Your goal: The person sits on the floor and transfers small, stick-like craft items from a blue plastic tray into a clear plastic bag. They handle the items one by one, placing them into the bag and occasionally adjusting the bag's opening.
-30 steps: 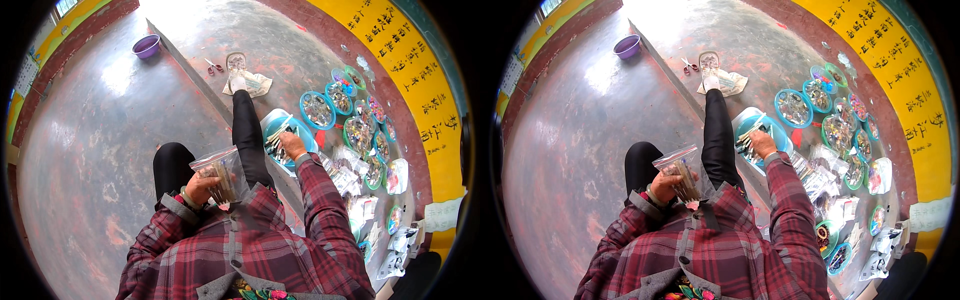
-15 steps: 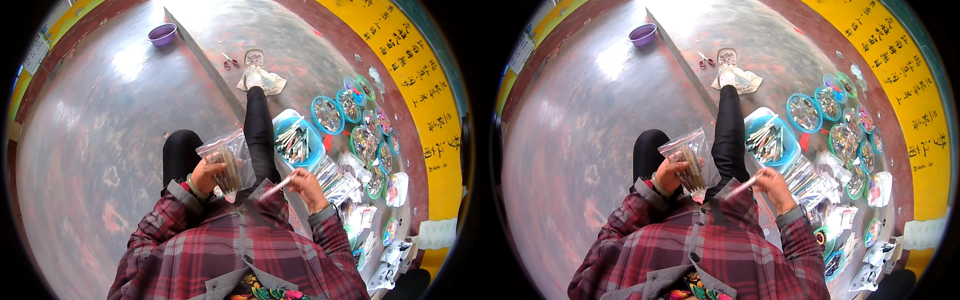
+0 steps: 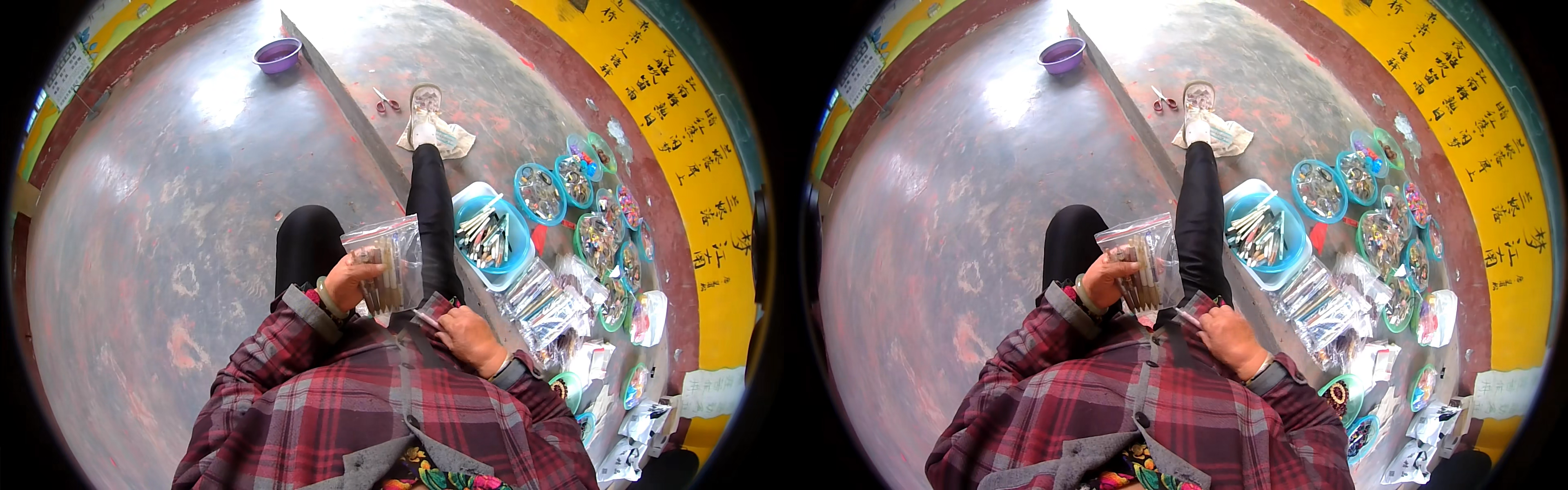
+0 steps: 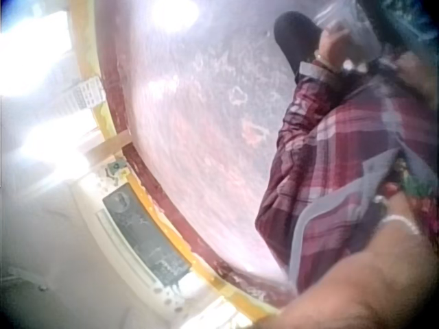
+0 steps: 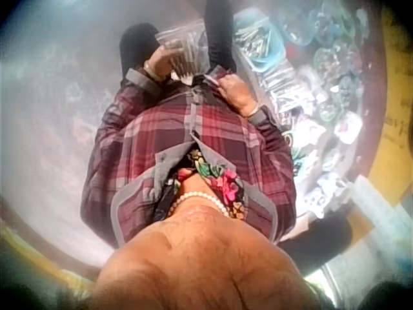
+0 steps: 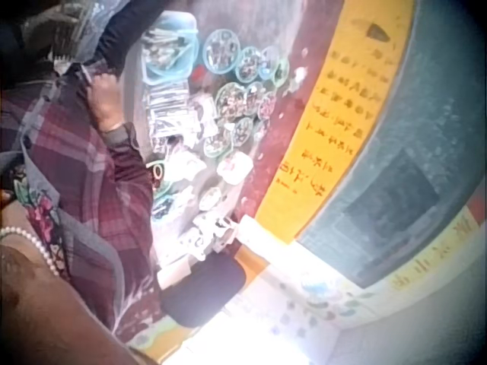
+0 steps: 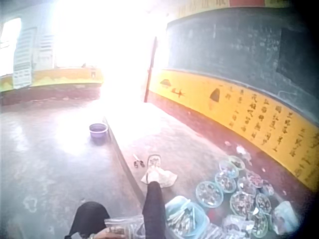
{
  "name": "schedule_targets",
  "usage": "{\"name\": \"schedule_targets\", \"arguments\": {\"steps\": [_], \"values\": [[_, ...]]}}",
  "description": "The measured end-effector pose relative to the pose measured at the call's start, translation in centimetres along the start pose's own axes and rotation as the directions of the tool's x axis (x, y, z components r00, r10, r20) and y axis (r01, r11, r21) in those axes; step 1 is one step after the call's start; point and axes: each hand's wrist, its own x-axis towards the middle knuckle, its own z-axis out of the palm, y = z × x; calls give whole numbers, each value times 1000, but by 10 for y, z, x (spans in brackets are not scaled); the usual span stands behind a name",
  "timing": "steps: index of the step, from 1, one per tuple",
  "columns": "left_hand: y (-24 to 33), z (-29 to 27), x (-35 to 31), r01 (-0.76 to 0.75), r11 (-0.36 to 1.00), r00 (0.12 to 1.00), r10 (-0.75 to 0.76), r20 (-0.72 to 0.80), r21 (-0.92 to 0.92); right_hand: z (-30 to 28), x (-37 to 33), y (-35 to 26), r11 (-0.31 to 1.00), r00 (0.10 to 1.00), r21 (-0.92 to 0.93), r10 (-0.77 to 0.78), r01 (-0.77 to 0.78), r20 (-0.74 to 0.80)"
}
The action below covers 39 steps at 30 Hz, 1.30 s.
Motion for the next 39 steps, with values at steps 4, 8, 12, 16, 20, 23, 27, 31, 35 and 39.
{"name": "schedule_targets", "arguments": {"steps": [4,8,12,16,20,23,27,31,35,39], "values": [[1,1,-1,0,999,1000,1,-8,34,16,1,8,997,997,-44,64,-63,31],[2,1,-3,5,998,1000,-5,-7,55,-20,14,15,969,970,73,239,-235,-44],[-1,1,-3,1,996,1000,-3,23,84,-71,38,27,739,896,561,444,-372,10],[-7,-4,-1,7,990,999,-14,47,140,-114,75,10,471,879,880,443,-62,-175],[-11,-8,0,16,984,997,-28,69,177,-133,111,-12,460,883,876,341,142,-322],[-9,-4,-1,34,980,996,-49,75,197,-127,134,-25,453,890,868,282,204,-357],[-6,0,-2,12,978,994,-34,101,209,-112,152,-18,529,927,833,209,160,-310],[-5,2,-2,16,974,994,-39,97,226,-110,154,-14,592,944,799,192,107,-269],[-7,0,-1,19,973,995,-41,89,230,-114,150,-12,609,961,793,201,32,-193],[-8,-1,1,28,977,994,-48,93,212,-105,148,-6,613,968,789,220,-43,-119]]}}
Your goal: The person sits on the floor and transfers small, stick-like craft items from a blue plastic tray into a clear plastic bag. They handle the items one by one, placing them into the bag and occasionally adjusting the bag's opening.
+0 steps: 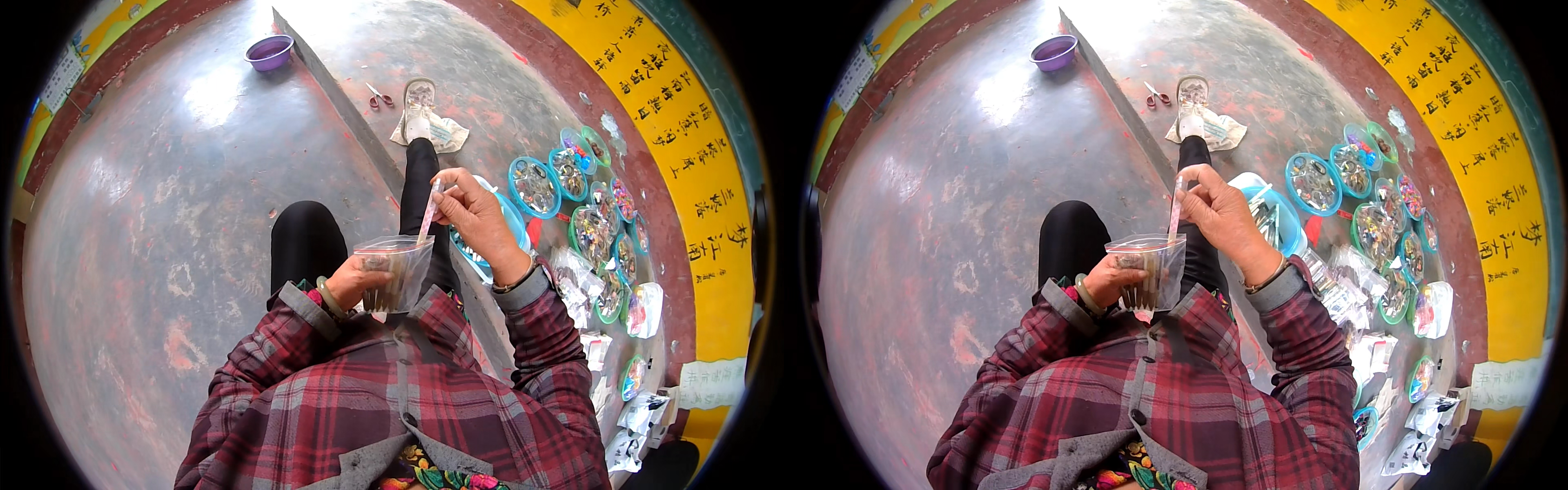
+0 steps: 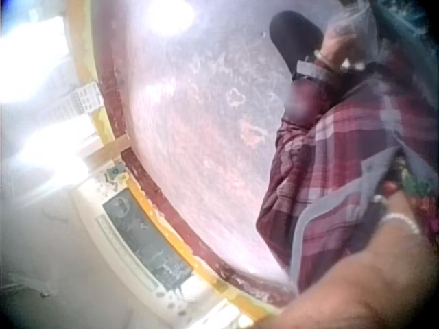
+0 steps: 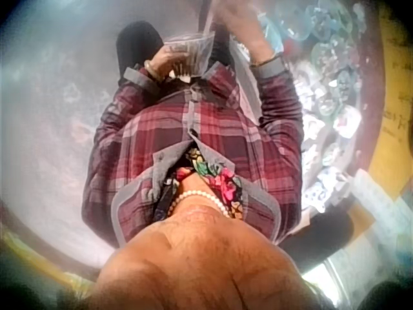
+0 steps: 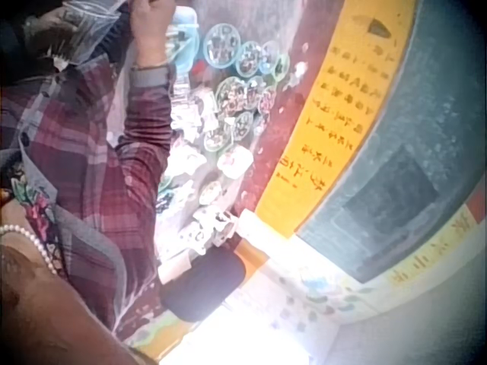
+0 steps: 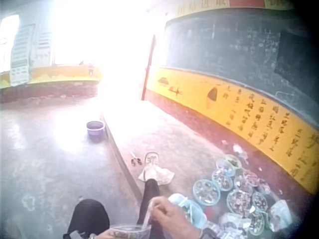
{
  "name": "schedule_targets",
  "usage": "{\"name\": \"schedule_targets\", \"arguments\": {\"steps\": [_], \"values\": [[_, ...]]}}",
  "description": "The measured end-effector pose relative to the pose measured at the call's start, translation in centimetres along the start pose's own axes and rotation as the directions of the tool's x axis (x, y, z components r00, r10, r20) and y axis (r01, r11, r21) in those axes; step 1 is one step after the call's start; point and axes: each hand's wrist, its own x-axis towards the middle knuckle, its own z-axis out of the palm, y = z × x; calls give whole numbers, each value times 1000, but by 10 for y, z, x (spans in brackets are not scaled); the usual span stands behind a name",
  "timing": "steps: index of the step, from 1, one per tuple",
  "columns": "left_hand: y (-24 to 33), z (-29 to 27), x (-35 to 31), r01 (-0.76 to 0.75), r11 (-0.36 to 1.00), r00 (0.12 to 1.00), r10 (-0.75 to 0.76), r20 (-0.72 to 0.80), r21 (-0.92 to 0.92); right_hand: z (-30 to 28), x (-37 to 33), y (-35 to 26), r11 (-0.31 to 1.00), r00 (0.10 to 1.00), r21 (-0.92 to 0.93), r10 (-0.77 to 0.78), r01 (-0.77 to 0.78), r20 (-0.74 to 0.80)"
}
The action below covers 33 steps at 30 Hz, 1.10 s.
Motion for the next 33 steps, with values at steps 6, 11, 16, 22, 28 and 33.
{"name": "schedule_targets", "arguments": {"steps": [6,11,16,22,28,33], "values": [[-10,-11,3,9,999,1000,-9,1,-49,6,-1,20,1000,1000,1,-25,25,-9],[-13,-10,4,13,998,1000,-15,-17,-67,9,-5,19,999,998,-22,25,-26,-60],[-11,-7,3,-14,996,1000,11,-29,-88,9,-5,24,995,991,33,92,-89,-92],[-1,2,1,-25,991,999,20,-41,-129,18,-7,40,998,993,-55,-27,20,-115],[-4,-3,1,-24,988,999,17,-47,-152,24,-11,41,992,997,-120,-46,39,-55],[3,0,1,-52,980,999,48,-27,-190,25,-17,42,978,999,-207,-32,29,-11]]}}
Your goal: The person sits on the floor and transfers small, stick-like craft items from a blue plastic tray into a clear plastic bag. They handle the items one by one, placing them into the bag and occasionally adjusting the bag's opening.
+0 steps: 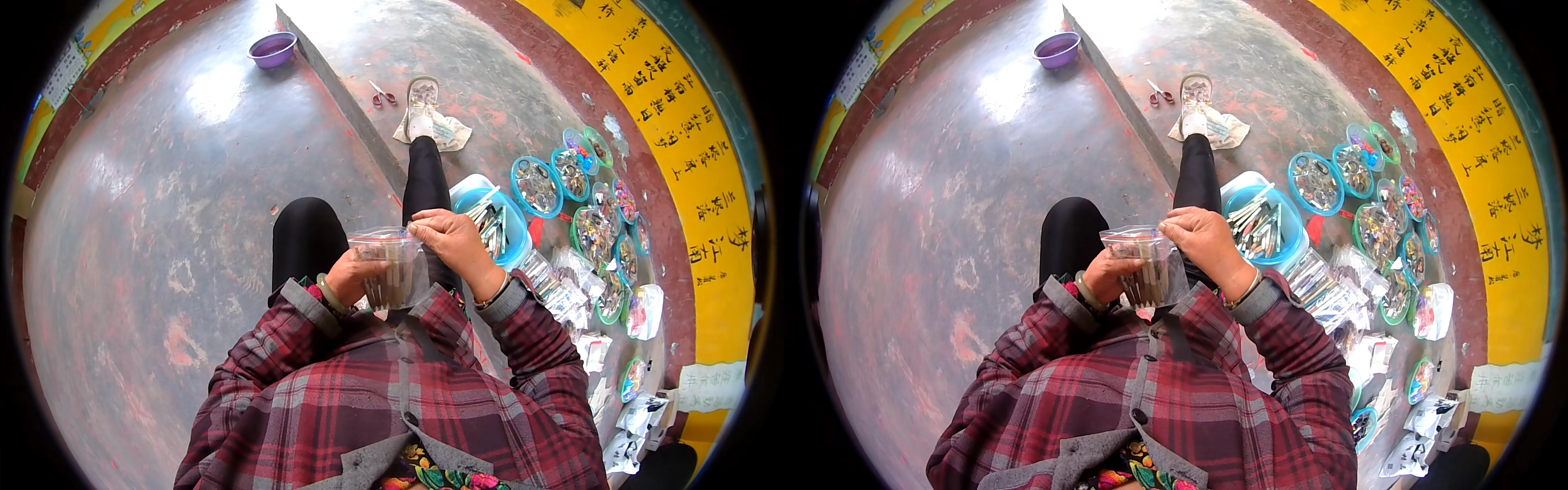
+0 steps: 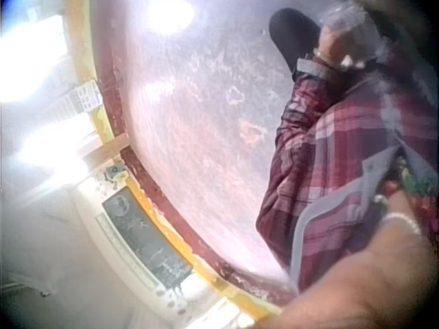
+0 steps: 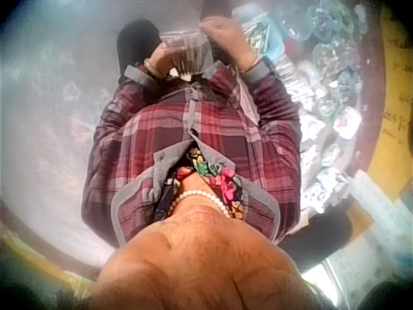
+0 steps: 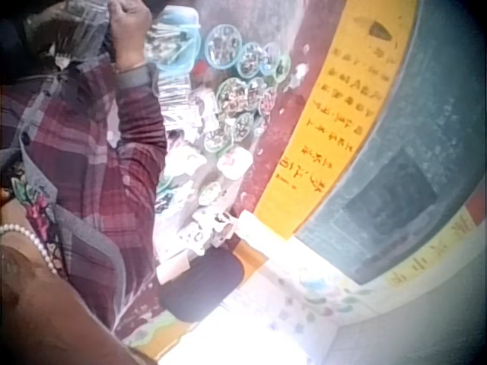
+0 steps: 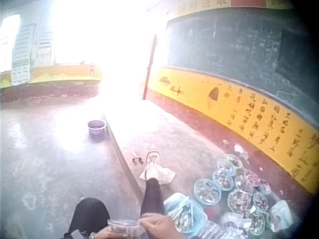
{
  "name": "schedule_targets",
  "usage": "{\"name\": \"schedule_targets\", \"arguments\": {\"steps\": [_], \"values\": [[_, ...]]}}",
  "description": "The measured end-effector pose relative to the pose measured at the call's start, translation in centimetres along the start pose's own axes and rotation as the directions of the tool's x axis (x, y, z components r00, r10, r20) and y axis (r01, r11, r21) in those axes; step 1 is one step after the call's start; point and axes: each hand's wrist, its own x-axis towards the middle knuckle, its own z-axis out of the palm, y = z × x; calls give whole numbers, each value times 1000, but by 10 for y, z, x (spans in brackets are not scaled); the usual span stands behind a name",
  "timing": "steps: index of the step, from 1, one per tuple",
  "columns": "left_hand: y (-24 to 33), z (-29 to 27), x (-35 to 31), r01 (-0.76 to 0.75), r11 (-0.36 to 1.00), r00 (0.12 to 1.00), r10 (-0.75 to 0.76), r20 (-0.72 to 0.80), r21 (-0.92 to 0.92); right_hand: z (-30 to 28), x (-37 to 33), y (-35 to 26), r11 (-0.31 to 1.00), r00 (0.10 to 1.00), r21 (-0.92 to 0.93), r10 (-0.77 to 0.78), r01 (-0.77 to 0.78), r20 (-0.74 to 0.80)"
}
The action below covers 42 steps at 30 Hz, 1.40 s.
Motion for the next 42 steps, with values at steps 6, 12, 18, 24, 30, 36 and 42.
{"name": "schedule_targets", "arguments": {"steps": [6,12,18,24,30,36,42], "values": [[5,5,-2,-83,993,996,85,29,-86,-7,-5,-9,930,986,327,164,-167,38],[6,3,-4,-94,991,992,101,75,-93,9,-16,-6,852,973,477,145,-216,181],[6,7,-5,-86,992,995,90,33,-87,30,-19,-14,948,991,313,-4,46,-134],[5,6,-6,-50,994,996,58,73,-102,31,-21,-16,990,958,57,-111,131,-266],[0,3,-4,-53,994,985,69,160,-99,38,-28,-28,989,926,80,-84,121,-367],[2,5,-11,-31,993,990,46,131,-112,46,-31,-28,979,909,97,-128,180,-397],[8,17,-7,-43,993,992,56,117,-110,26,-34,-19,972,947,225,10,67,-322]]}}
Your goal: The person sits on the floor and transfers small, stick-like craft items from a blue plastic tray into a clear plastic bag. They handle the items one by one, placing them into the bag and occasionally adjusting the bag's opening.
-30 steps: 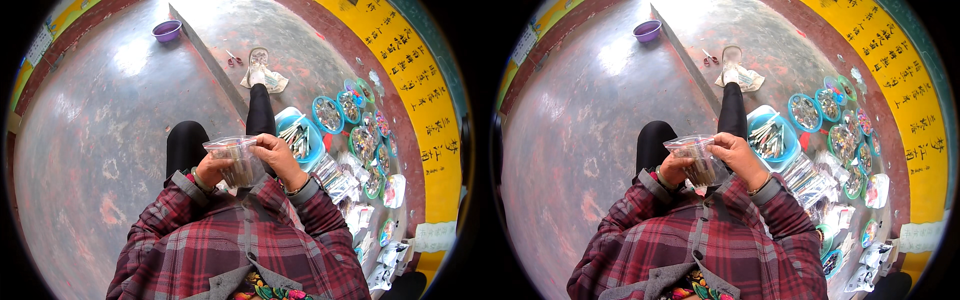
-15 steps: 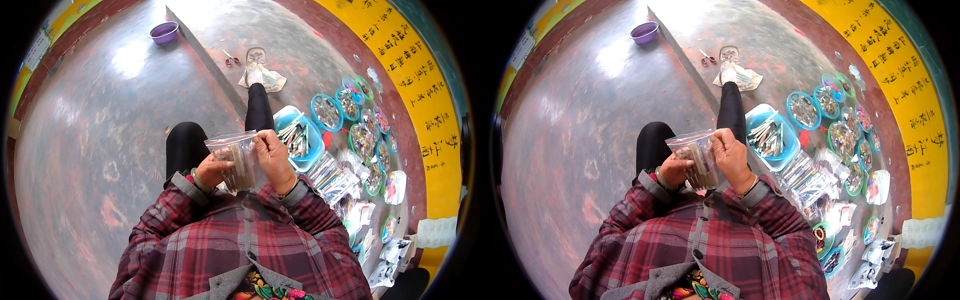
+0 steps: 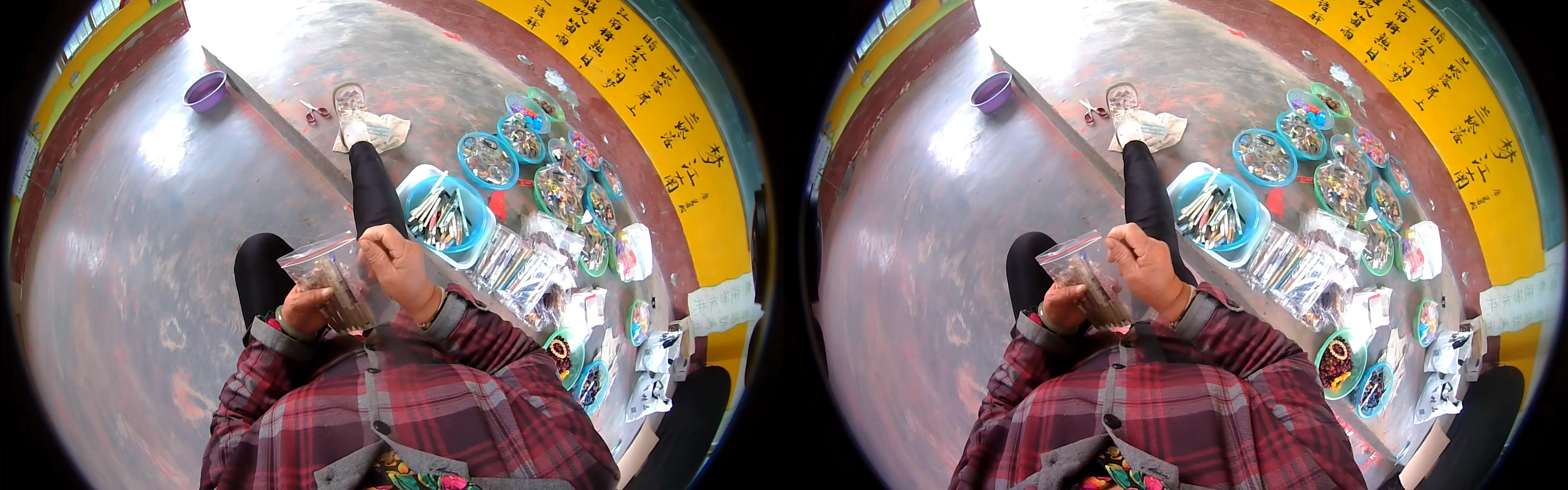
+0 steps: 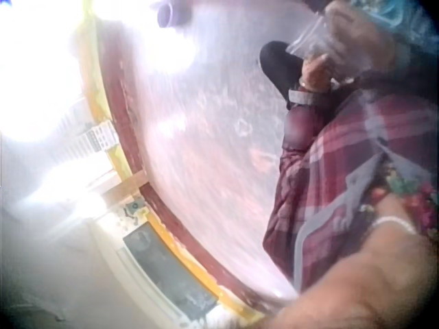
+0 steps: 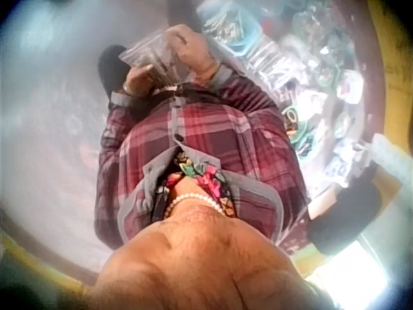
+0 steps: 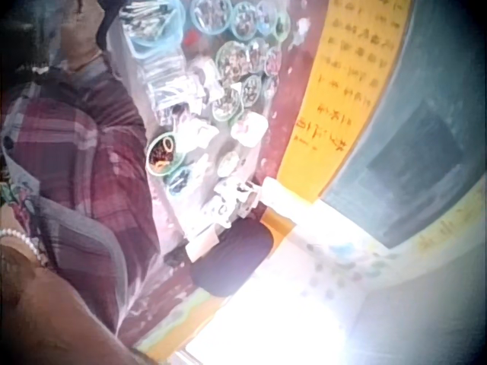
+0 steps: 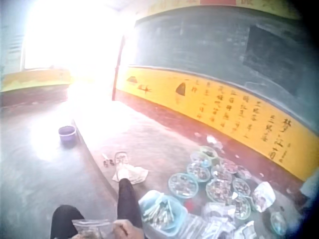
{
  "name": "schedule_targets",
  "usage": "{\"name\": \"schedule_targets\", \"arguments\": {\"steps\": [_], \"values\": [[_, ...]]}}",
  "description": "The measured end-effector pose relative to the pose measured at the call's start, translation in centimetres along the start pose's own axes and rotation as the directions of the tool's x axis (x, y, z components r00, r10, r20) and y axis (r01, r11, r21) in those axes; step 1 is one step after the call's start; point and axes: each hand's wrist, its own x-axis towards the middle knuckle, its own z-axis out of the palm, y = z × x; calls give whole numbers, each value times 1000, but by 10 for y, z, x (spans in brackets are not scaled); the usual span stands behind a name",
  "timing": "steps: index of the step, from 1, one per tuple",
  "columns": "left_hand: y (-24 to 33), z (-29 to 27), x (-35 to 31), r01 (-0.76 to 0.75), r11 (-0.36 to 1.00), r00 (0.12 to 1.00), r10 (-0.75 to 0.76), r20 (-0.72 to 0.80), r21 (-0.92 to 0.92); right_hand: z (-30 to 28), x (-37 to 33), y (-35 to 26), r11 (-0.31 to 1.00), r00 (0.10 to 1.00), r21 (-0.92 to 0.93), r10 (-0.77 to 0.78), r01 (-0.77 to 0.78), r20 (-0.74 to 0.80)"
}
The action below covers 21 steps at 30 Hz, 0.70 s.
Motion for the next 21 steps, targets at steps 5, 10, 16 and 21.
{"name": "schedule_targets", "arguments": {"steps": [5,10,16,21], "values": [[-1,0,3,9,1000,998,-8,-59,20,-53,26,67,978,976,-183,59,-99,-211],[-2,-9,8,32,999,999,-33,-33,-28,-168,40,203,864,840,-187,368,-467,-399],[-4,-8,12,63,998,995,-62,-83,2,-216,44,263,663,665,-169,629,-729,-402],[-5,-9,15,92,995,987,-85,-136,44,-200,57,280,629,626,-177,622,-757,-470]]}}
